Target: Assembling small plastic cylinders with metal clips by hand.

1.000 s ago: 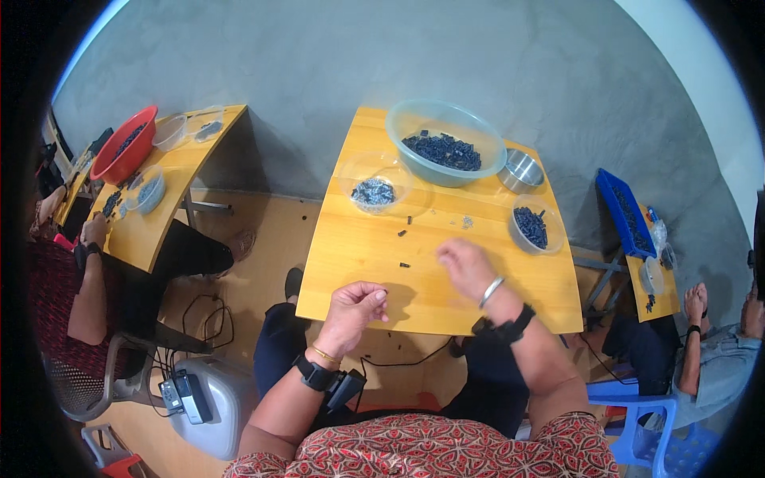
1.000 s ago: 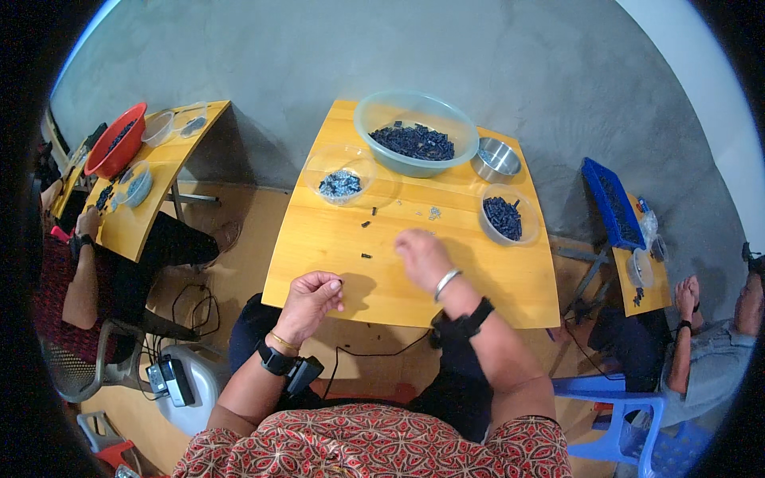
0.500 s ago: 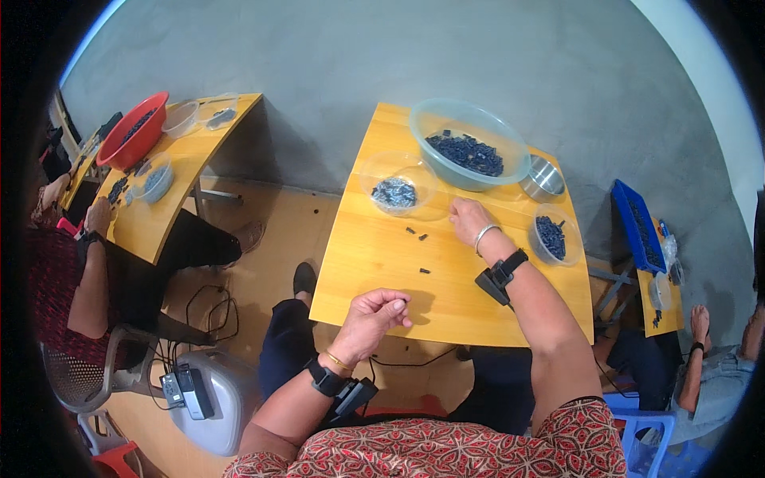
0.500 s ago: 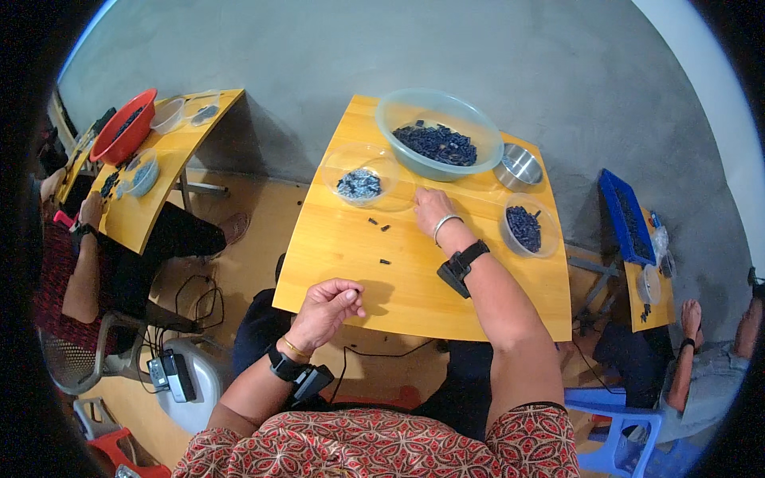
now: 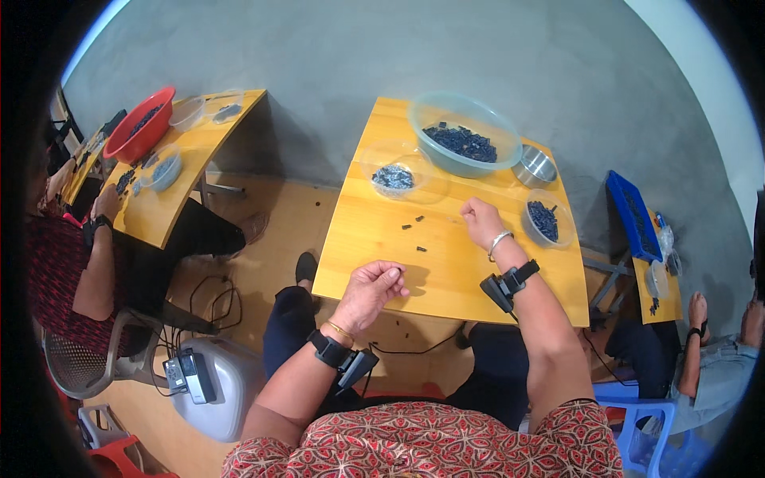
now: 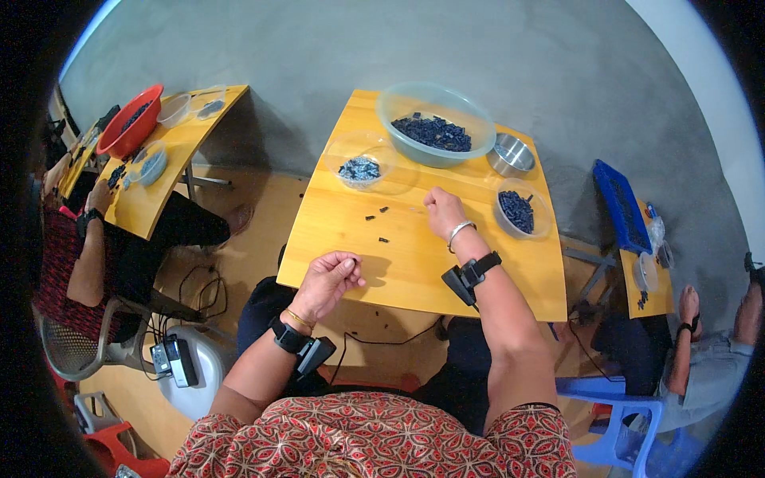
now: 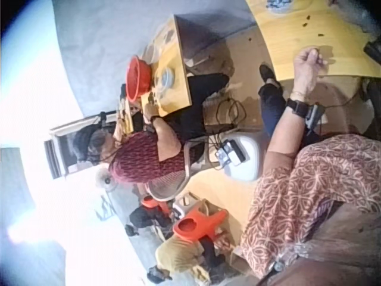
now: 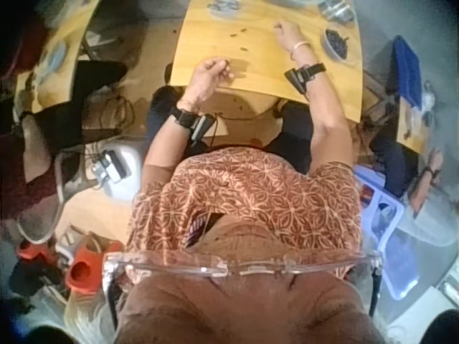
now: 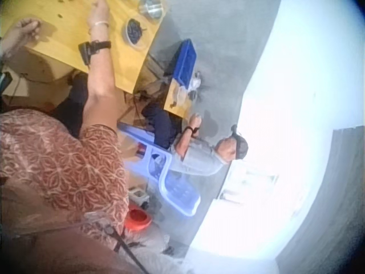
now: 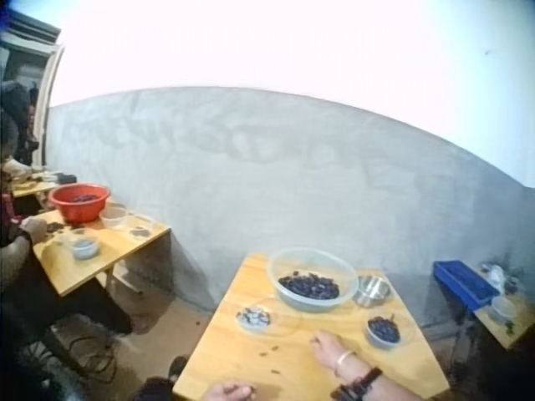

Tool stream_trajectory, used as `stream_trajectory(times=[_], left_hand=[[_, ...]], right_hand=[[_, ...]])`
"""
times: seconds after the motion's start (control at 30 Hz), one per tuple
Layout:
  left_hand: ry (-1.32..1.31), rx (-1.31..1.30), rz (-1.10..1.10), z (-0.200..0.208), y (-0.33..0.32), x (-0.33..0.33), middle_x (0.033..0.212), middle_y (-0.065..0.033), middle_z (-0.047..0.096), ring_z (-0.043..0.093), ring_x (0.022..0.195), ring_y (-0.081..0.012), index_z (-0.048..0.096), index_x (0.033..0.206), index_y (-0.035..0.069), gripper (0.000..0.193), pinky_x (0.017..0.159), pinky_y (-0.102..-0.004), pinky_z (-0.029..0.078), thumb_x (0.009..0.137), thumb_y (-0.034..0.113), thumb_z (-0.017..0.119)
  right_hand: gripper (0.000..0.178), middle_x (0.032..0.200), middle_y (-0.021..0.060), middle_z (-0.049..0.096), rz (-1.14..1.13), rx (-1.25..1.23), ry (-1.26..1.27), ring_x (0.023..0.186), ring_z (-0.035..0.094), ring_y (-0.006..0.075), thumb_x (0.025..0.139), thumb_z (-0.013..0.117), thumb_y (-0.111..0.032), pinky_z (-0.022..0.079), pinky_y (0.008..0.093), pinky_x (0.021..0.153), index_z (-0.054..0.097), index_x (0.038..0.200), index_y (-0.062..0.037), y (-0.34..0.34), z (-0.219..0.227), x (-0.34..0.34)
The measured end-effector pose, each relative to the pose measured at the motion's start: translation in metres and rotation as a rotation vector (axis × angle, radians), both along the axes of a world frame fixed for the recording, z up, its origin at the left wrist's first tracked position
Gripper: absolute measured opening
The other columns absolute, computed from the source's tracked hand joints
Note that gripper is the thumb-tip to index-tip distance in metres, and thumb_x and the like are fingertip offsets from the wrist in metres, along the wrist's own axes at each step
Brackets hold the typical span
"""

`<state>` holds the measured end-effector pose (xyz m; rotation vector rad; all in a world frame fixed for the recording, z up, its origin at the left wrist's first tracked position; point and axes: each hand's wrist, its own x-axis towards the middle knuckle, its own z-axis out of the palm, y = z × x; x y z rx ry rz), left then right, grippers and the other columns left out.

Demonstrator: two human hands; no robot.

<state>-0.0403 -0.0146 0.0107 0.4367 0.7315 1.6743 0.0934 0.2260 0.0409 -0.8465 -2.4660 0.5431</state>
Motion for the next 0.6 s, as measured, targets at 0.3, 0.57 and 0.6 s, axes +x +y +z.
stream_trajectory(times=[0.3,0.57,0.6], left_hand=[[0.037,-0.006,0.010,0.001,-0.001,0.001,0.079,-0.0038,0.057,0.054,0.069,-0.0115,0.058,0.094,0.000,0.012,0.070,-0.0285,0.050,0.087,0.007,0.051],[-0.004,0.000,-0.007,0.001,-0.001,0.001,0.077,-0.0036,0.056,0.053,0.069,-0.0109,0.058,0.093,0.000,0.012,0.071,-0.0287,0.050,0.087,0.007,0.051],[-0.007,-0.002,-0.004,0.000,0.000,0.000,0.077,-0.0036,0.056,0.053,0.069,-0.0109,0.058,0.093,0.000,0.012,0.071,-0.0287,0.050,0.087,0.007,0.051]], right_hand=[[0.010,0.078,0.0156,0.061,0.023,-0.125,0.007,0.075,0.059,0.0289,0.072,0.055,-0.001,0.047,0.0340,0.069,0.057,0.082,-0.0011,-0.016,0.002,0.016],[0.010,0.082,0.0164,0.061,0.206,-0.035,-0.067,0.076,0.058,0.0308,0.076,0.054,-0.005,0.046,0.0346,0.069,0.056,0.085,-0.0016,-0.033,-0.003,-0.023],[0.010,0.082,0.0169,0.060,0.235,0.009,-0.074,0.077,0.058,0.0314,0.075,0.053,-0.004,0.046,0.0354,0.070,0.056,0.085,-0.0017,-0.034,-0.003,-0.026]])
